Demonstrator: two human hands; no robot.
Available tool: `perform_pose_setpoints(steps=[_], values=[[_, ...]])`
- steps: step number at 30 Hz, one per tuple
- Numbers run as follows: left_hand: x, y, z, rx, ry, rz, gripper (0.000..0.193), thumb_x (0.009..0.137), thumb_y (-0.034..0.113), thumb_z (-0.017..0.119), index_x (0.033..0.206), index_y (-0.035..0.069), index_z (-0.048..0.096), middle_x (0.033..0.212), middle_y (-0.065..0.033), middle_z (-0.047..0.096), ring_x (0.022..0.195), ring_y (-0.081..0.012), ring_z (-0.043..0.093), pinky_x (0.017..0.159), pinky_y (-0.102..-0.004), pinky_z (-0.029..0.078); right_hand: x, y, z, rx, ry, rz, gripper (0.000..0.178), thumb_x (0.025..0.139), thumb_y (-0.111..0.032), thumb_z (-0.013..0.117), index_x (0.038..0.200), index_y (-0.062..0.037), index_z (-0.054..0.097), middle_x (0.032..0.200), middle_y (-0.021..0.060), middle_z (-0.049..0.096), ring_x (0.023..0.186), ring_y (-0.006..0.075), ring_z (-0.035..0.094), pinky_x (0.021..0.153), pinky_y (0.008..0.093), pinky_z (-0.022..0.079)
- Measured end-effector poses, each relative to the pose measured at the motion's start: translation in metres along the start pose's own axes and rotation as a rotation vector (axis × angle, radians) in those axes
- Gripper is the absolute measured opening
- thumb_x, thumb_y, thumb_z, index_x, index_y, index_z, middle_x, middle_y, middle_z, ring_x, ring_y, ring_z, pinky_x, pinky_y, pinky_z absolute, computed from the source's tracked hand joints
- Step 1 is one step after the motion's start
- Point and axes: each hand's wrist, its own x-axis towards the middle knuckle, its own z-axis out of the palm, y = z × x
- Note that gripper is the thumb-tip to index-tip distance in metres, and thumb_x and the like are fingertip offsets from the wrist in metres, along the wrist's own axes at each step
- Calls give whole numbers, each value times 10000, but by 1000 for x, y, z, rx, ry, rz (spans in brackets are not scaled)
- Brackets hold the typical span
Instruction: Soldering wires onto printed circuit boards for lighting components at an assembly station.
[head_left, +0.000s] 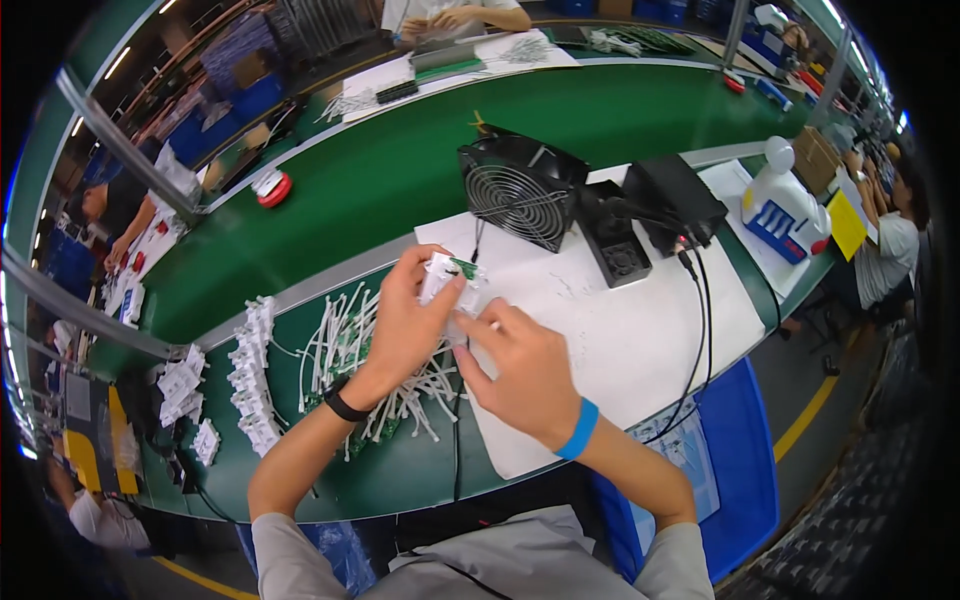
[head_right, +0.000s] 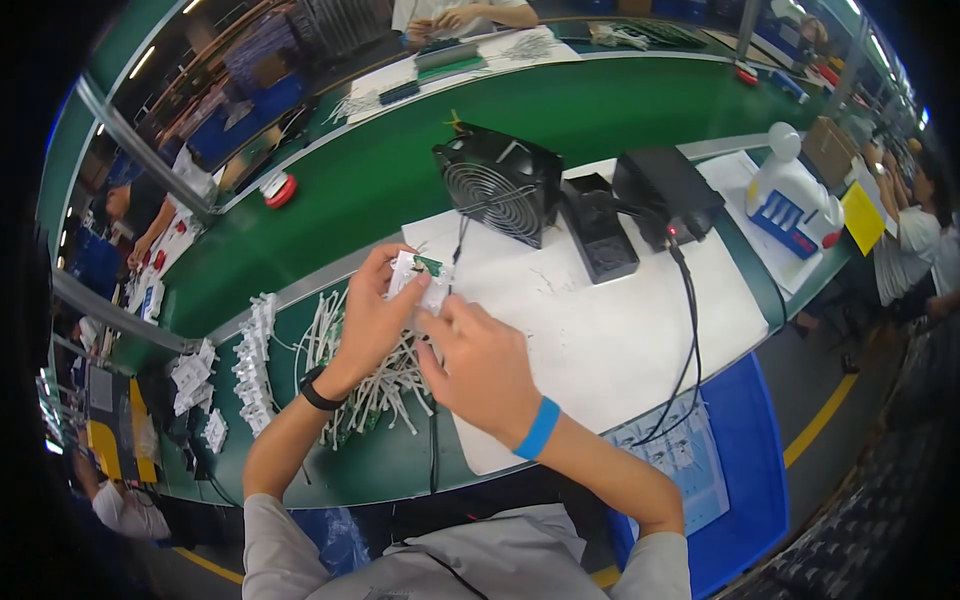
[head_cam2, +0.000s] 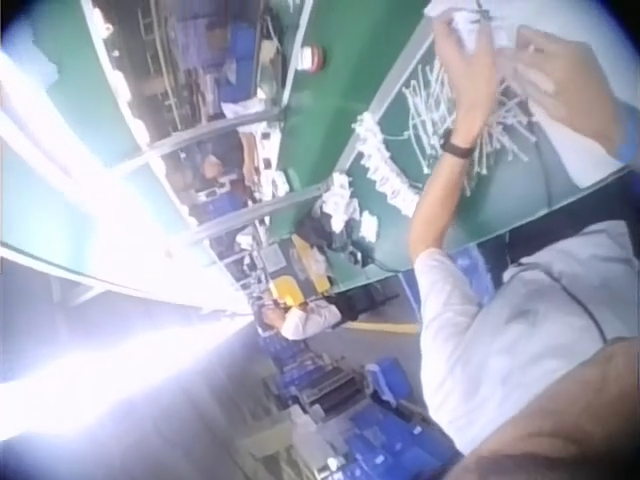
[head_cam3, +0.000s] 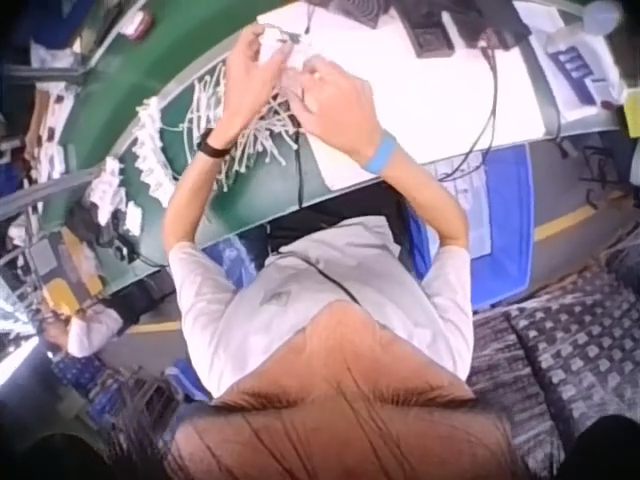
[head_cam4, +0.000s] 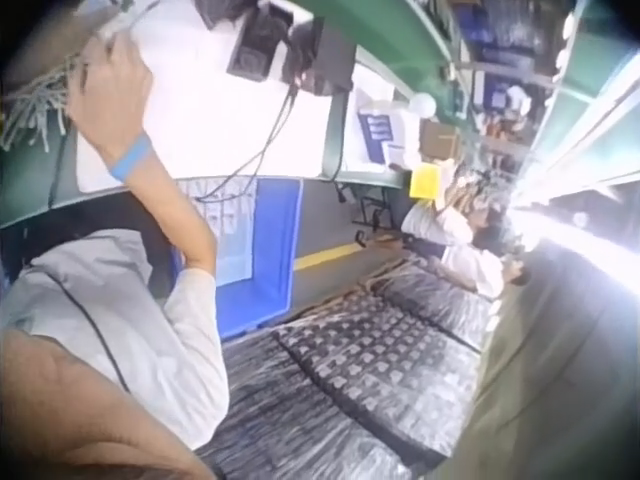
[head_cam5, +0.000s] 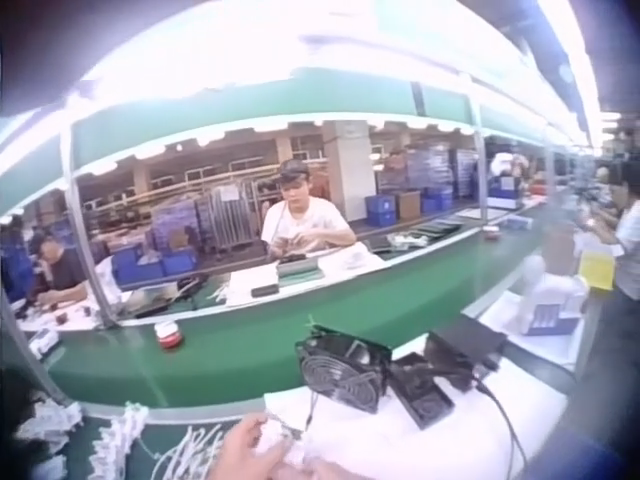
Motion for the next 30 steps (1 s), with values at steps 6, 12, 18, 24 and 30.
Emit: perform_pose_setpoints(steps=[6,12,18,24,30], values=[[12,-24,4,11,-129,-81,285,922,-6,702,1195,-27,619,1017,-99,725,933,-127,689,786,-268,546,-10,113,-41,447,181,632,210,944,-194,757,959,-34,623,703,38,609,578,86,573,497,235,437],[20,-30,22,-23,-273,-154,302,912,31,699,1201,-44,657,1007,-138,757,869,-154,721,752,-275,554,29,153,-60,361,435,628,379,962,-212,747,1185,-3,523,722,53,624,551,98,581,472,231,448],[28,-34,35,-41,-327,-190,355,886,61,700,1210,-80,665,1071,-151,751,912,-159,717,800,-276,555,38,186,-56,80,450,519,133,958,-84,705,1029,11,646,759,51,661,643,102,618,588,245,502],[36,-51,42,-11,-347,-200,389,875,70,707,1223,-95,659,1066,-156,750,903,-161,713,797,-272,554,33,183,-49,125,481,527,177,945,-131,751,1019,8,671,759,44,674,678,102,613,636,272,506],[40,-49,47,-30,-378,-221,383,868,72,711,1212,-91,670,1058,-157,751,897,-158,709,798,-273,553,35,190,-40,-29,546,450,176,965,-137,739,945,12,647,686,38,638,618,80,570,588,250,459]])
